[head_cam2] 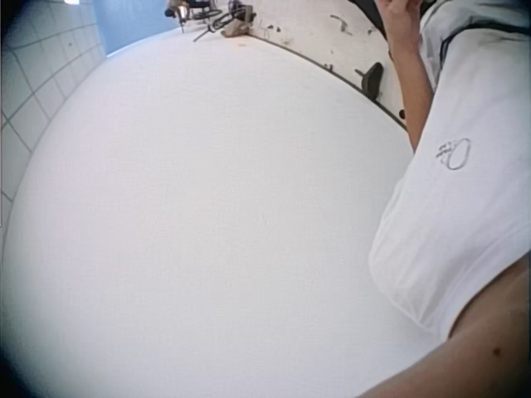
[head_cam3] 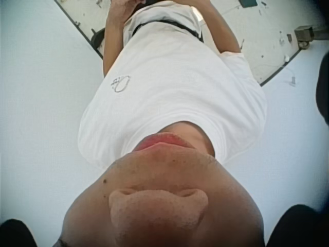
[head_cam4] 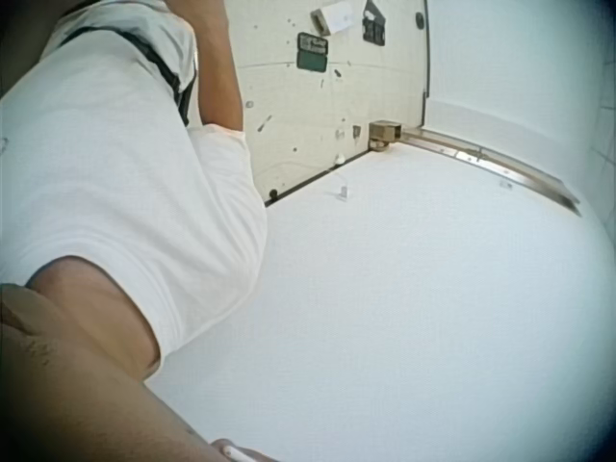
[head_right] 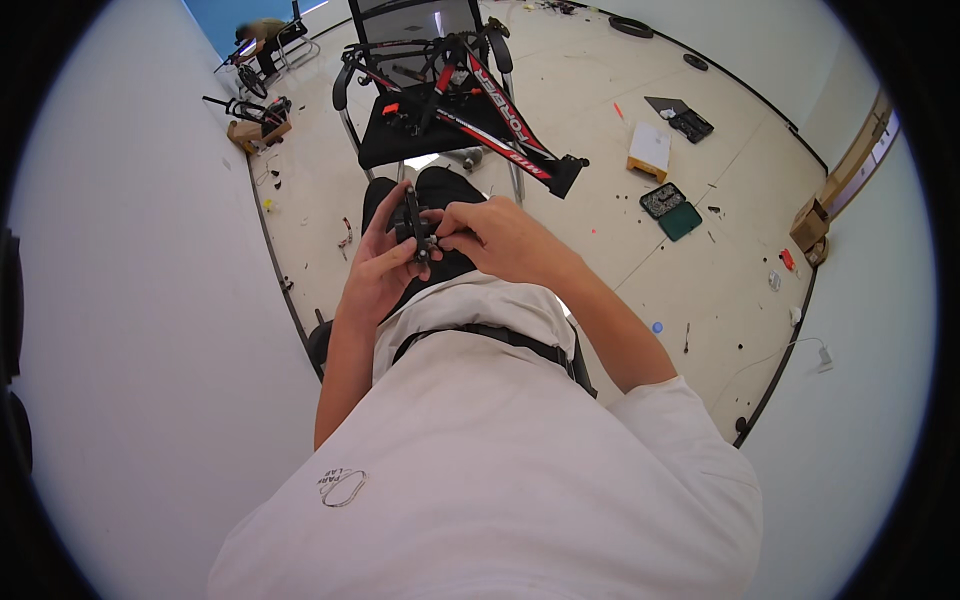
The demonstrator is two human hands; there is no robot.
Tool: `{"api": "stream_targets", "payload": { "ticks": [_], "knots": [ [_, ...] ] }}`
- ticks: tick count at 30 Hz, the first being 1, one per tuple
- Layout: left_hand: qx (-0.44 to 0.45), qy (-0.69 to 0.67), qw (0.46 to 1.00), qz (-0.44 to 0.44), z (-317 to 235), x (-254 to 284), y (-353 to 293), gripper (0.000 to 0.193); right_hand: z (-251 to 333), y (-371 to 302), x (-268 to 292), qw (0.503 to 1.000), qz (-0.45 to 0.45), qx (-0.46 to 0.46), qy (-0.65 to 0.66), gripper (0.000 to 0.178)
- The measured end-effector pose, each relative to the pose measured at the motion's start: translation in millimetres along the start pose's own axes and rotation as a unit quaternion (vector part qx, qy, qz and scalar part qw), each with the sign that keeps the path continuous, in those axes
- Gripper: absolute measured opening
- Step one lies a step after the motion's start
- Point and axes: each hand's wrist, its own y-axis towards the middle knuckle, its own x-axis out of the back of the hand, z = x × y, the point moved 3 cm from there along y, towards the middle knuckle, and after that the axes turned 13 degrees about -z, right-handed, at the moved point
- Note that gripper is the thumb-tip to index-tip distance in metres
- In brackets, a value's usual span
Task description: The person sits in a chair and uses a hex key to tighten or loosen a bolt on a small black bicycle component held in their left hand. The person repeatedly rotates the tool and repositions the part while seated.
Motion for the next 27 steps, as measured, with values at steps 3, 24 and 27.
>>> {"api": "stream_targets", "payload": {
  "ticks": [3, 24, 27],
  "knots": [
    [0.016, 0.029, 0.999, -0.002, 0.9, 2.9, 1.6, 0.074, -9.7, -1.9, -7.5, 0.999, -0.006, -0.012, 0.039, 0.005],
    [0.056, 0.221, 0.963, -0.147, 8.8, 33.5, 7.5, 0.037, -67.9, -36.2, -101.9, 0.762, 0.046, -0.352, 0.542, 0.009],
    [0.044, 0.222, 0.962, -0.154, 16.8, 34.4, 9.2, 0.037, -67.7, -44.9, -90.1, 0.78, 0.082, -0.361, 0.504, 0.01]
  ]
}}
